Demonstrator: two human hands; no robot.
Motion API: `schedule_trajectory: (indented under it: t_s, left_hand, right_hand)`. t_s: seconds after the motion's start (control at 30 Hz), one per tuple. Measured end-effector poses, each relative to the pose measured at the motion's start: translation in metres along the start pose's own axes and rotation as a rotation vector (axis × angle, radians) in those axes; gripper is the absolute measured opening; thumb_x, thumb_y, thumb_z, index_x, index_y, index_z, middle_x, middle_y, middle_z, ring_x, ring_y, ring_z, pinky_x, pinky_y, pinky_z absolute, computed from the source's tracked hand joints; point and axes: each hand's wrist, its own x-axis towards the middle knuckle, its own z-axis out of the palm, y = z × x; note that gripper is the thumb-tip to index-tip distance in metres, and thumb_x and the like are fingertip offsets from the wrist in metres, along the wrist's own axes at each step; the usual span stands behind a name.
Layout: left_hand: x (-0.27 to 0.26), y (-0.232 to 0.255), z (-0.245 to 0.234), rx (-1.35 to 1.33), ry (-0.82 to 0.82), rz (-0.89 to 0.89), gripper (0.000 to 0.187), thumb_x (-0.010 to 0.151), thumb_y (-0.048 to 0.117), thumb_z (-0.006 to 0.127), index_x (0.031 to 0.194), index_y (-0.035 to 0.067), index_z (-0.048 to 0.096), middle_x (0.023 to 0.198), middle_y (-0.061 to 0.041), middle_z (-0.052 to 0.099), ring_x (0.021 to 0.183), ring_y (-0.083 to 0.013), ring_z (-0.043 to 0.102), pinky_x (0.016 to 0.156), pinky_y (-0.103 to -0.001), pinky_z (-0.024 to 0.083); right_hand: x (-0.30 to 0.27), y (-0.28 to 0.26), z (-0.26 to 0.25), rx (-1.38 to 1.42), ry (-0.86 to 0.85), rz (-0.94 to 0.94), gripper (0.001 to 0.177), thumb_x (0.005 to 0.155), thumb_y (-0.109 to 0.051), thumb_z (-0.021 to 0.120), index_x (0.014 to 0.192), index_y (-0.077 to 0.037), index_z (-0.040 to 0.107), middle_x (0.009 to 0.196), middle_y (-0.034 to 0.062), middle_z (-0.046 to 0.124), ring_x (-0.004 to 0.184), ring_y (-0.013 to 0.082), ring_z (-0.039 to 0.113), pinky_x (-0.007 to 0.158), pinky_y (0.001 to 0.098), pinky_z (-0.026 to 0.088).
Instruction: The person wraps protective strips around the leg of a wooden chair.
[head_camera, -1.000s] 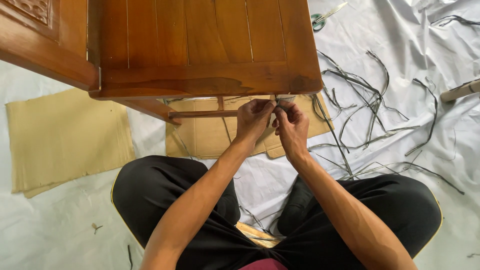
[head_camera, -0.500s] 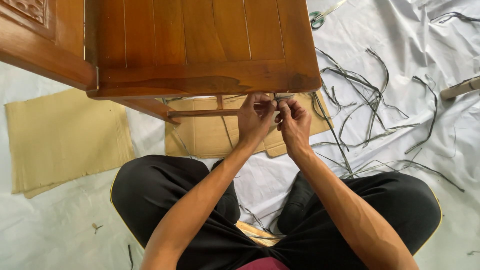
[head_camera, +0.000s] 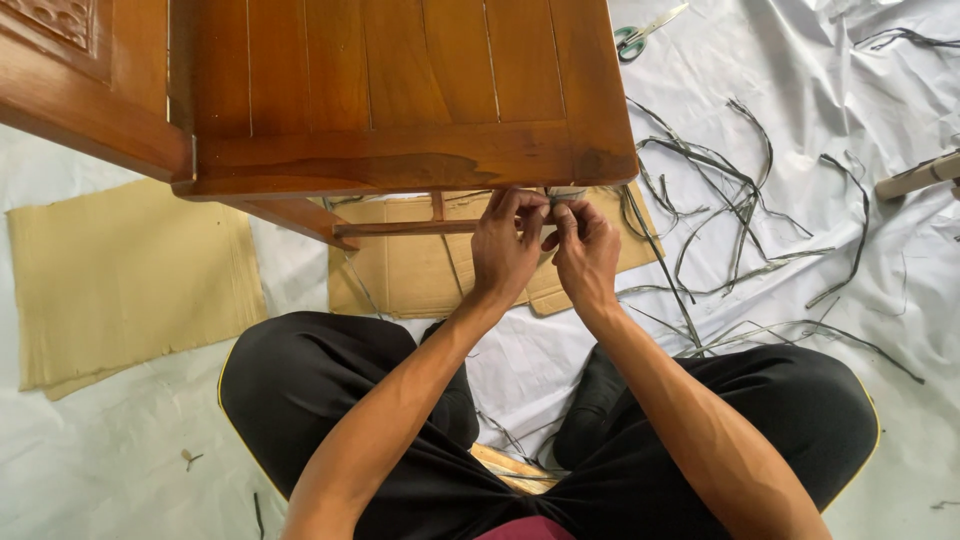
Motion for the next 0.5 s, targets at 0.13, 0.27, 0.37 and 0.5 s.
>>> schedule_trajectory:
  t_s: [0.13,0.27,0.37,0.5]
  left_hand:
    - [-0.0001,-0.0029,0.0026,-0.014,0.010,0.014,0.008,0.099,0.014,0.065,0.101,0.007,0.066,0.102,-0.007,0.070,0.079,-0.0222,0.071,0.067,-0.035,0.057]
    - [0.0014,-0.0067,0.0064,-0.021,0.030,-0.011,0.011,0.098,0.015,0.065,0.101,0.004,0.066,0.102,-0.009,0.070,0.079,-0.0208,0.070,0.066,-0.034,0.057]
    - [0.0042,-0.0066,0.0070,-0.042,0.054,-0.028,0.013,0.097,0.015,0.066,0.100,0.002,0.067,0.101,-0.010,0.070,0.078,-0.0201,0.070,0.064,-0.033,0.057]
    - [0.0058,-0.0073,0.0094,-0.093,0.088,-0.016,0.016,0.098,0.017,0.067,0.100,0.000,0.068,0.101,-0.011,0.070,0.078,-0.0191,0.069,0.062,-0.032,0.056]
  right_hand:
    - [-0.0004,0.0007,-0.0014,-0.068,0.006,-0.081,0.024,0.106,-0.020,0.058,0.100,0.002,0.067,0.084,0.0057,0.076,0.064,0.0085,0.067,0.052,0.0242,0.050]
    - [0.0019,0.0066,-0.0030,-0.042,0.020,-0.080,0.023,0.106,-0.020,0.058,0.101,0.002,0.065,0.085,0.0080,0.076,0.062,0.0094,0.066,0.053,0.0249,0.051]
    - [0.0037,0.0082,-0.0058,-0.044,0.034,-0.063,0.023,0.106,-0.020,0.057,0.098,0.001,0.063,0.087,0.0088,0.078,0.061,0.0099,0.066,0.051,0.0248,0.050]
    - [0.0046,0.0078,-0.0097,-0.067,0.040,-0.031,0.024,0.107,-0.021,0.056,0.095,-0.001,0.061,0.087,0.0097,0.078,0.060,0.0105,0.067,0.048,0.0245,0.049]
